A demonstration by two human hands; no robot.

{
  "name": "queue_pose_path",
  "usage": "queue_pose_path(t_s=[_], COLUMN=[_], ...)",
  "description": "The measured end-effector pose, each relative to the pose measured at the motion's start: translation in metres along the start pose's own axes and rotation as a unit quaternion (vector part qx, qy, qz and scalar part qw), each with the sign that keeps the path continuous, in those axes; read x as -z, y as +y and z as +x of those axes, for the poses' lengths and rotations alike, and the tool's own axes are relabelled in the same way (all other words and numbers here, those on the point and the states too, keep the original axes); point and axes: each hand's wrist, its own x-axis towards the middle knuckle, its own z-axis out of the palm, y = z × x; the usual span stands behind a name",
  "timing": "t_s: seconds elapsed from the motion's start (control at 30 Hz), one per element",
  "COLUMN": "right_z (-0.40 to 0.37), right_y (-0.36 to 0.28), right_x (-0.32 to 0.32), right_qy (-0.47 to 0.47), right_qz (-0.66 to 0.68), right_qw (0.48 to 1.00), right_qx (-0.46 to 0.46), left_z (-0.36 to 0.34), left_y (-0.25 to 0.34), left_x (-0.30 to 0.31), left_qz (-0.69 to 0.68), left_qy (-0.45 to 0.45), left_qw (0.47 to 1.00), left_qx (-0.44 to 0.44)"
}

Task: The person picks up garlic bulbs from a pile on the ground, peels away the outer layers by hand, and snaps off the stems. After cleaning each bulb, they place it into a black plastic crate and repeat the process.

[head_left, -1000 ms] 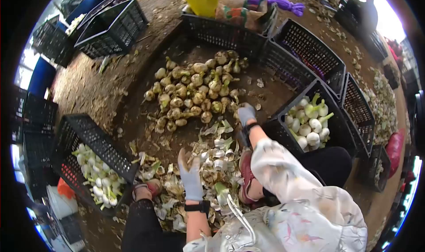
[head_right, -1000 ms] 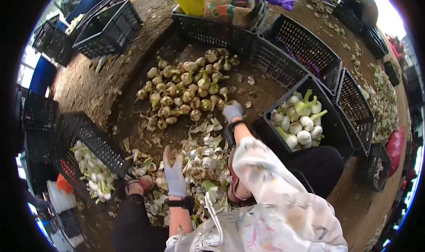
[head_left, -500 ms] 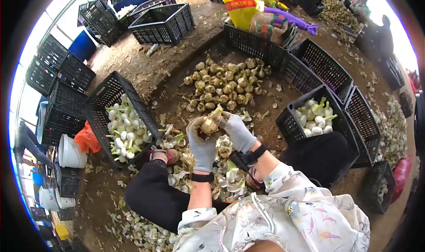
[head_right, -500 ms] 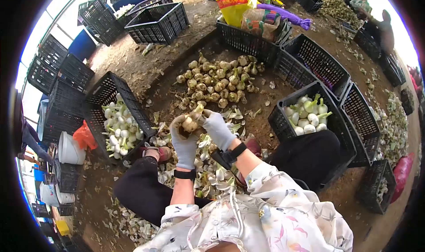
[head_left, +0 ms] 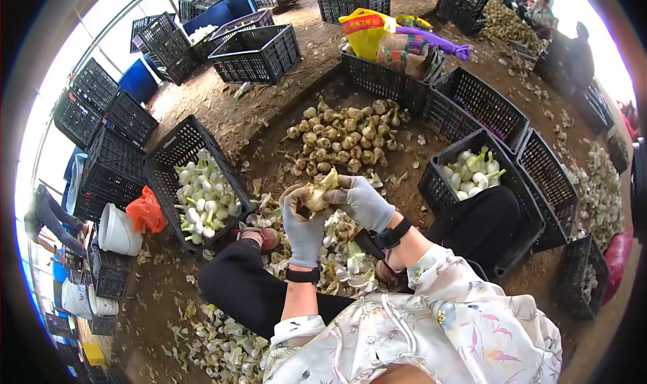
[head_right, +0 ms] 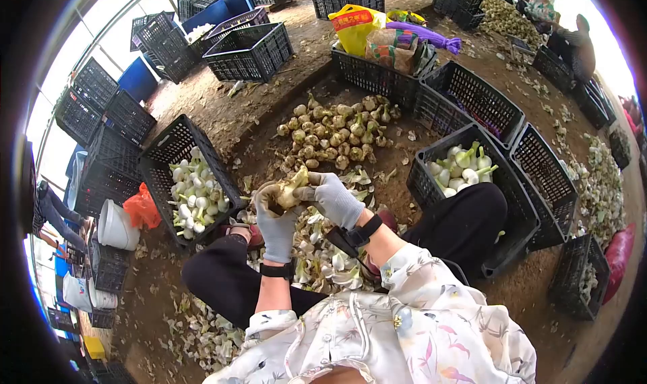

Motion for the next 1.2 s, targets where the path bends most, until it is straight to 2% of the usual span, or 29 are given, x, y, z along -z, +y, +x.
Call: queue_pose_path(t_s=[0.07, 0.1, 0.13, 0.17, 0.2, 0.23, 0.3, 0.33, 0.37, 0.4, 0.43, 0.47, 0.5, 0.57, 0.63, 0.67, 0.7, 0.73, 0.77, 0.83, 0.87, 0.9, 0.97, 1.0, 1.03, 1.07, 1.1, 1.17, 1.2], right_z=[0.004, 0.003, 0.002, 0.001, 0.002, -0.001, -0.005, -0.005, -0.005, -0.004, -0.003, -0.002, -0.004, -0.006, -0.006, -0.005, -0.006, -0.008, -0.010, -0.005, -0.002, 0.000, 0.009, 0.019, 0.027, 0.033, 0.040, 0.049, 0.056], right_y=[0.002, -0.001, -0.004, -0.007, -0.013, -0.013, -0.017, -0.015, -0.009, 0.000, 0.006, 0.007, 0.004, -0.002, 0.001, 0.005, 0.008, 0.010, 0.010, 0.004, 0.006, 0.007, 0.008, 0.019, 0.024, 0.026, 0.028, 0.029, 0.032], right_x=[0.011, 0.012, 0.013, 0.014, 0.016, 0.015, 0.009, 0.007, 0.006, 0.006, 0.007, 0.012, 0.013, 0.015, 0.011, 0.006, 0.001, -0.005, -0.006, -0.005, 0.002, 0.006, 0.016, 0.031, 0.028, 0.042, 0.067, 0.124, 0.133], right_qy=[-0.002, -0.002, -0.018, -0.032, -0.057, -0.058, 0.000, 0.017, 0.018, 0.046, 0.072, 0.057, 0.057, 0.025, 0.021, 0.044, 0.066, 0.067, 0.066, 0.045, 0.049, 0.048, 0.117, 0.133, 0.203, 0.246, 0.289, 0.271, 0.217], right_qz=[-0.065, -0.064, -0.218, -0.365, -0.441, -0.441, -0.501, -0.457, -0.456, -0.385, -0.311, -0.234, -0.233, -0.211, -0.207, -0.275, -0.341, -0.423, -0.421, -0.192, -0.103, -0.106, 0.069, 0.063, 0.066, 0.055, 0.043, -0.118, -0.425], right_qw=[0.998, 0.998, 0.971, 0.913, 0.869, 0.869, 0.839, 0.875, 0.875, 0.911, 0.940, 0.963, 0.964, 0.973, 0.975, 0.953, 0.923, 0.875, 0.877, 0.978, 0.992, 0.992, 0.988, 0.986, 0.974, 0.963, 0.948, 0.953, 0.878], right_qx=[0.002, 0.002, 0.091, 0.177, 0.219, 0.217, 0.210, 0.159, 0.158, 0.141, 0.122, 0.117, 0.116, 0.091, 0.079, 0.122, 0.163, 0.225, 0.220, 0.074, 0.044, 0.042, 0.072, 0.079, 0.079, 0.100, 0.123, 0.064, 0.024], left_z=[-0.004, -0.005, -0.006, -0.006, -0.004, -0.004, -0.003, -0.003, -0.004, -0.004, -0.005, -0.004, -0.001, 0.005, 0.008, 0.007, 0.004, 0.001, -0.004, 0.001, 0.002, 0.004, 0.009, 0.007, 0.006, -0.001, -0.002, -0.007, -0.006], left_y=[0.002, 0.008, 0.014, 0.020, 0.026, 0.029, 0.025, 0.021, 0.017, 0.016, 0.015, 0.013, 0.014, 0.018, 0.025, 0.027, 0.031, 0.023, 0.015, 0.014, 0.015, 0.019, 0.032, 0.038, 0.031, 0.027, 0.035, 0.032, 0.029], left_x=[0.001, 0.002, 0.004, 0.006, 0.009, 0.012, 0.011, 0.008, 0.004, 0.001, 0.004, 0.011, 0.017, 0.024, 0.030, 0.025, 0.016, 0.013, 0.012, 0.018, 0.021, 0.024, 0.033, 0.033, 0.030, 0.037, 0.044, 0.056, 0.058], left_qz=[-0.050, -0.171, -0.288, -0.287, -0.366, -0.441, -0.433, -0.398, -0.362, -0.262, -0.261, -0.309, -0.356, -0.337, -0.379, -0.353, -0.279, -0.275, -0.268, -0.288, -0.310, -0.312, -0.268, -0.246, -0.232, -0.272, -0.313, -0.348, -0.284], left_qy=[-0.007, -0.017, -0.028, -0.030, -0.030, -0.028, -0.040, -0.039, -0.037, -0.043, -0.043, -0.058, -0.074, -0.076, -0.108, -0.085, -0.075, -0.059, -0.045, -0.070, -0.095, -0.091, -0.190, -0.211, -0.197, -0.204, -0.213, -0.197, -0.199], left_qw=[0.998, 0.980, 0.945, 0.945, 0.911, 0.869, 0.863, 0.884, 0.902, 0.951, 0.951, 0.931, 0.907, 0.915, 0.882, 0.901, 0.942, 0.943, 0.945, 0.934, 0.920, 0.920, 0.924, 0.920, 0.932, 0.913, 0.890, 0.882, 0.915], left_qx=[0.039, 0.096, 0.153, 0.154, 0.190, 0.224, 0.255, 0.244, 0.232, 0.158, 0.160, 0.187, 0.213, 0.210, 0.257, 0.236, 0.171, 0.177, 0.184, 0.201, 0.219, 0.219, 0.196, 0.218, 0.195, 0.224, 0.253, 0.249, 0.209])
